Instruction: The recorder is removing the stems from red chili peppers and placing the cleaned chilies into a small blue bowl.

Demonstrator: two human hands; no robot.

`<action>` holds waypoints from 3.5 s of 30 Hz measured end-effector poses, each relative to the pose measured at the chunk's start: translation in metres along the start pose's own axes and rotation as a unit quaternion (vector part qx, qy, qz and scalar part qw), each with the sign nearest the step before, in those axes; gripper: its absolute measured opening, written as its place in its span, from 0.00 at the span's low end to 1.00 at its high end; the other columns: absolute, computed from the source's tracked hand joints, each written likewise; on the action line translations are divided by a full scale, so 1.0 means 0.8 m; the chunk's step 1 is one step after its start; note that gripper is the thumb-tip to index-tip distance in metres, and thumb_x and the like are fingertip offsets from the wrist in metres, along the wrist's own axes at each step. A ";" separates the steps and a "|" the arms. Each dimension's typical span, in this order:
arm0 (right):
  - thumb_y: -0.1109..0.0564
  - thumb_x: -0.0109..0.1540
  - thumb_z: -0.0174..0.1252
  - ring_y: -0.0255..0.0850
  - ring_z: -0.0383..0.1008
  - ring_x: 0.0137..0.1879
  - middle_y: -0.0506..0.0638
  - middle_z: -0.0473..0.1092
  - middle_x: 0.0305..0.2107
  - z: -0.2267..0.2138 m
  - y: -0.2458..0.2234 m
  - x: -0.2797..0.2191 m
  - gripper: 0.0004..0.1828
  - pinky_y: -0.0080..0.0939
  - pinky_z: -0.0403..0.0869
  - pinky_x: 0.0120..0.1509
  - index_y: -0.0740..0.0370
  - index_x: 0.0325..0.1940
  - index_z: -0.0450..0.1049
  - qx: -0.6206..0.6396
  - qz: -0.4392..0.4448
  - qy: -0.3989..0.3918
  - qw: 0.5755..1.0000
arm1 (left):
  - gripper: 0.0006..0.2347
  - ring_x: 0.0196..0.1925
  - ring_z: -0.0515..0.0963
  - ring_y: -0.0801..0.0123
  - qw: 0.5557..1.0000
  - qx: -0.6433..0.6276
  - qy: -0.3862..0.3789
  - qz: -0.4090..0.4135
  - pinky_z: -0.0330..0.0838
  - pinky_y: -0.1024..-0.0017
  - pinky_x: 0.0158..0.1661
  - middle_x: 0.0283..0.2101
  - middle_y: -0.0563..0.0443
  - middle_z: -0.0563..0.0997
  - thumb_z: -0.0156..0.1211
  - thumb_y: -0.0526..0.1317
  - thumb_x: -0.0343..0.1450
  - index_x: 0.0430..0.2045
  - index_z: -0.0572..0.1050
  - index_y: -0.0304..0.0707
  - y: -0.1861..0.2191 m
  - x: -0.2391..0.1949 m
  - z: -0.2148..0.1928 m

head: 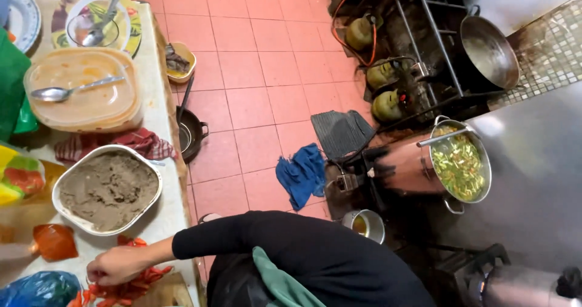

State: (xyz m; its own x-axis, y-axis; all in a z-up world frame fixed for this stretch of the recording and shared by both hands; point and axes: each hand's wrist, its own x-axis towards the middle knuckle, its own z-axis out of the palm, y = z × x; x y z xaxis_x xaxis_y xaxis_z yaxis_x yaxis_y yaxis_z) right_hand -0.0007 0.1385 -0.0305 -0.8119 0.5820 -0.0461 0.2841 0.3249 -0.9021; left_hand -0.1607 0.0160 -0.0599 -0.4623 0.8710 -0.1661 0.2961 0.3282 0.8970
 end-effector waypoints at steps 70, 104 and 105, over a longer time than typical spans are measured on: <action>0.65 0.57 0.67 0.32 0.73 0.23 0.51 0.74 0.23 -0.524 0.123 -0.393 0.09 0.23 0.65 0.21 0.65 0.38 0.75 0.398 0.131 0.258 0.870 | 0.01 0.24 0.71 0.82 0.896 -0.411 -0.128 -0.110 0.61 0.91 0.18 0.29 0.55 0.78 0.56 0.33 0.77 0.37 0.74 0.42 0.398 -0.023 0.584; 0.63 0.51 0.73 0.42 0.73 0.32 0.46 0.71 0.27 -1.173 0.476 -0.482 0.10 0.36 0.71 0.39 0.55 0.33 0.80 -0.039 0.157 0.668 0.726 | 0.02 0.23 0.73 0.81 0.814 -0.169 -0.532 -0.159 0.70 0.88 0.26 0.25 0.57 0.74 0.53 0.32 0.76 0.36 0.74 0.35 0.744 0.343 1.322; 0.61 0.51 0.74 0.38 0.71 0.33 0.46 0.71 0.26 -1.187 0.502 -0.490 0.10 0.35 0.69 0.39 0.56 0.33 0.80 0.007 0.145 0.677 0.721 | 0.02 0.23 0.74 0.80 0.785 -0.192 -0.553 -0.202 0.71 0.87 0.26 0.25 0.56 0.73 0.52 0.31 0.76 0.36 0.73 0.33 0.759 0.349 1.343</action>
State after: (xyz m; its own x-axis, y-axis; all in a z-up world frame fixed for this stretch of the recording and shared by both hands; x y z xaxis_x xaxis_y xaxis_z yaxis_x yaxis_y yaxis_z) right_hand 0.9162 0.7490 0.0328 0.5266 0.8213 0.2196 0.3289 0.0413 -0.9434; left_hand 0.7884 0.8510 -0.0015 0.6178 0.5784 -0.5327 -0.0604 0.7104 0.7012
